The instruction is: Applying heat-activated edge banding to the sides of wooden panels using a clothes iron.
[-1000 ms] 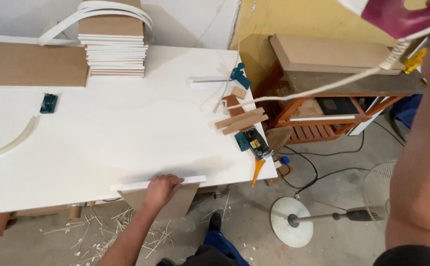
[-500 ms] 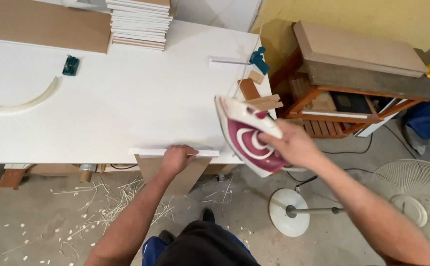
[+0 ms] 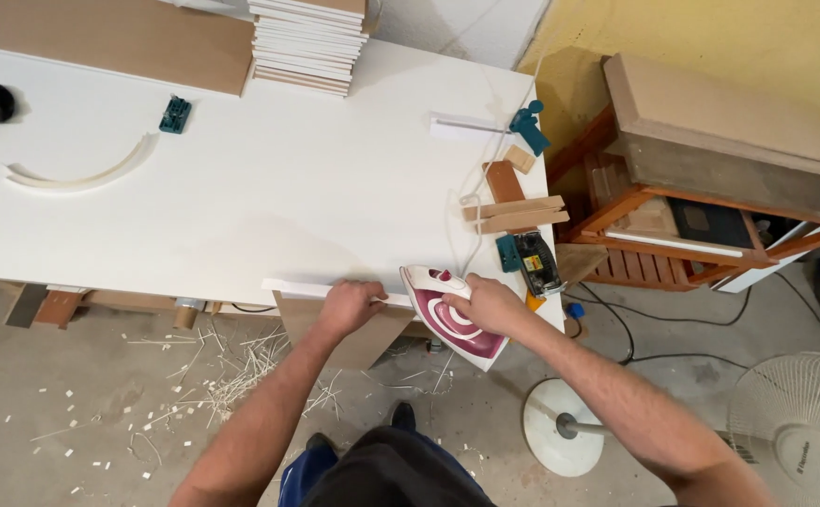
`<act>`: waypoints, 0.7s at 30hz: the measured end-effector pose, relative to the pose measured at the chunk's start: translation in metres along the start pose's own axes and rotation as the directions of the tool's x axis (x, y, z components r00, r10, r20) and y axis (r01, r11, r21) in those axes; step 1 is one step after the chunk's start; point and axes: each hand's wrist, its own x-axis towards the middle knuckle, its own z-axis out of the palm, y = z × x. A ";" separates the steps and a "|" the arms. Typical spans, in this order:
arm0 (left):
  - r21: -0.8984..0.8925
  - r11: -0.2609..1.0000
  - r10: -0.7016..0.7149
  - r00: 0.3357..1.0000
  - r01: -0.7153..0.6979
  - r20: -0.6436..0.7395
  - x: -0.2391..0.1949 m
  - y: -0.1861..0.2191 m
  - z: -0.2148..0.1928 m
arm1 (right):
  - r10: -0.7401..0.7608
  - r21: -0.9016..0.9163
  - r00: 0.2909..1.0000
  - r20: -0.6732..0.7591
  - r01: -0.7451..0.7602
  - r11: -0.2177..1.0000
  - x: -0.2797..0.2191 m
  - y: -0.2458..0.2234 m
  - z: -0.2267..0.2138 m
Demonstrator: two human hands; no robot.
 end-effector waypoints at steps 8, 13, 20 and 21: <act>-0.088 0.996 -0.022 0.999 0.018 -0.040 0.002 -0.016 0.017 | -0.050 -0.057 0.999 0.000 0.049 0.997 0.024 -0.013 0.006; -0.170 0.976 0.121 0.990 -0.133 -0.077 -0.009 -0.011 -0.011 | -0.090 -0.077 0.996 0.010 0.090 0.993 0.021 -0.033 0.000; 0.074 0.986 0.157 0.985 -0.152 -0.071 -0.042 -0.069 -0.064 | -0.095 -0.087 0.995 0.018 0.096 0.992 0.024 -0.038 0.000; 0.091 0.987 0.135 0.989 -0.129 -0.065 -0.048 -0.080 -0.073 | -0.098 -0.085 0.995 0.027 0.100 0.991 0.025 -0.039 0.000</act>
